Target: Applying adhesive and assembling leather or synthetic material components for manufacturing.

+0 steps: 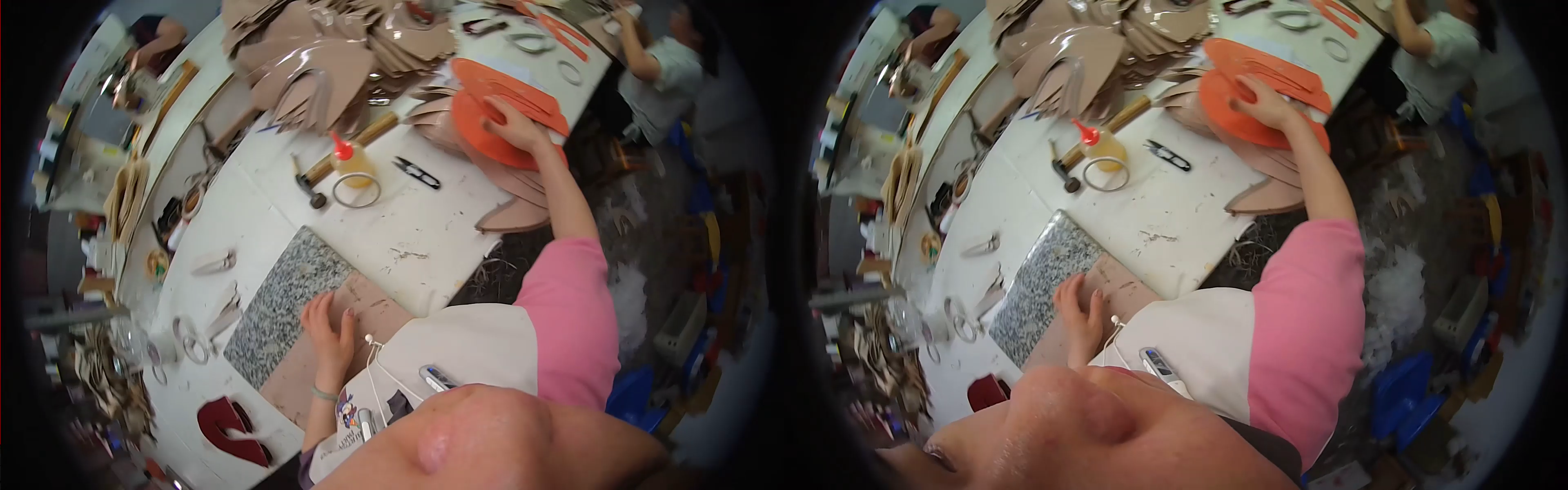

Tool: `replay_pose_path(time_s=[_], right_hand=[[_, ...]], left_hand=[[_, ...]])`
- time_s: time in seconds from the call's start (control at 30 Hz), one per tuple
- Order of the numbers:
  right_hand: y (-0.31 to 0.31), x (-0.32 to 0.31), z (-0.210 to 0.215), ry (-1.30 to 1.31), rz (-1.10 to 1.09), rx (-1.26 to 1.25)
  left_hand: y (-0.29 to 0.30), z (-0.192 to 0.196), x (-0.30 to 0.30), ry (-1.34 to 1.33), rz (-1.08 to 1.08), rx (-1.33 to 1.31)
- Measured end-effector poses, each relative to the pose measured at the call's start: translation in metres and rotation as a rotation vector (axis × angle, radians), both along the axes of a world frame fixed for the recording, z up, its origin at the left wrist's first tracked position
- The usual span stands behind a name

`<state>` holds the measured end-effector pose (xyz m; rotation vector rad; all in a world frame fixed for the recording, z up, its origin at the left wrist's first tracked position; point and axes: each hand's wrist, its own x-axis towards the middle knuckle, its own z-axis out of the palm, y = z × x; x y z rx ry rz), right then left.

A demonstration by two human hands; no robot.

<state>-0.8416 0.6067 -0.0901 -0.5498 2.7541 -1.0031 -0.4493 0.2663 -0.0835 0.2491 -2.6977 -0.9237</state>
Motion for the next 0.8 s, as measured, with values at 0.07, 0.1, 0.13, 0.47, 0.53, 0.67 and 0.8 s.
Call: replay_pose_path(time_s=[0.07, 0.1, 0.13, 0.47, 0.53, 0.67, 0.8], right_hand=[[0.013, 0.010, -0.004, 0.101, 0.067, 0.019], [0.017, 0.013, -0.007, 0.101, 0.066, -0.029], [0.030, 0.005, -0.018, 0.116, 0.052, -0.012], [0.002, 0.033, 0.011, 0.005, 0.242, 0.162], [0.009, 0.031, 0.006, -0.039, 0.227, 0.089], [0.002, 0.021, 0.001, -0.095, 0.171, -0.022], [-0.021, 0.006, -0.013, 0.048, 0.280, -0.032]], left_hand=[[0.003, -0.009, -0.014, 0.029, 0.037, 0.002], [0.005, -0.012, -0.018, 0.019, 0.018, -0.056], [0.005, -0.012, -0.020, 0.012, -0.003, -0.108], [0.005, -0.013, -0.005, 0.009, 0.133, -0.123], [0.005, -0.014, -0.006, 0.008, 0.153, -0.122], [0.002, -0.012, -0.003, -0.004, 0.174, -0.103], [0.001, -0.011, -0.001, -0.007, 0.202, -0.080]])
